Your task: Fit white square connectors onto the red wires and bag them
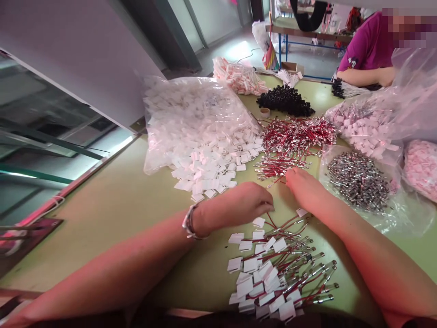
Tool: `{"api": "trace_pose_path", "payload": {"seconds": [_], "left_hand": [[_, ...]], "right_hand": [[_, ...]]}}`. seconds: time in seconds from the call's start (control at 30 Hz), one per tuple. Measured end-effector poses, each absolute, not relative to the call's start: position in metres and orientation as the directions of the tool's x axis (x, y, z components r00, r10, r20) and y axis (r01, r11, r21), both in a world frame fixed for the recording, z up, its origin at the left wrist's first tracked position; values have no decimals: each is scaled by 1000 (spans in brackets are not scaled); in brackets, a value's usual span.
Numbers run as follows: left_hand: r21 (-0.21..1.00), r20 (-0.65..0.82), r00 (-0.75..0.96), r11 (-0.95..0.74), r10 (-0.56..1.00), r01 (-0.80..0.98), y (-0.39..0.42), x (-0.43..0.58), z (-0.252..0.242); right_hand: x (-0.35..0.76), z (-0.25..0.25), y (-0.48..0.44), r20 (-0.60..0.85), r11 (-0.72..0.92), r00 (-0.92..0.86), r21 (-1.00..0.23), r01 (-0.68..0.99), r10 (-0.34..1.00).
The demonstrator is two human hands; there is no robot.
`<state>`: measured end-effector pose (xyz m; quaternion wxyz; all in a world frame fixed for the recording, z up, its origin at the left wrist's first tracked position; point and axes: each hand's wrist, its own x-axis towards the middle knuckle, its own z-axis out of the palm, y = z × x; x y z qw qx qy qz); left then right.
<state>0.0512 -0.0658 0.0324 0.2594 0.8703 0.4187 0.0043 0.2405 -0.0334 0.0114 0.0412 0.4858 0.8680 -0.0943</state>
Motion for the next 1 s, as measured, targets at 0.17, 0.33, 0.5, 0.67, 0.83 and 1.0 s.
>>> {"api": "trace_pose_path", "payload": {"seconds": [0.17,0.33,0.5,0.67,0.83,1.0], "left_hand": [[348,-109,372,-316,922,883,-36,-9,57],[221,-353,367,-304,861,926,-32,-31,51],[169,-350,423,-388,836,906,-31,-21,40],[402,-135,578,-489,805,775,-32,-8,48],[848,-95,441,-159,893,505,-39,19,39],[979,-167,346,112,923,172,-41,33,18]], "right_hand": [[239,7,-31,-149,498,-517,-151,854,843],[242,16,-35,-130,575,-587,-121,809,799],[246,20,-35,-86,590,-638,-302,749,765],[244,15,-35,-56,414,-549,-594,690,834],[240,15,-41,4,271,-404,-747,607,915],[241,15,-45,158,388,-387,-662,641,908]]}}
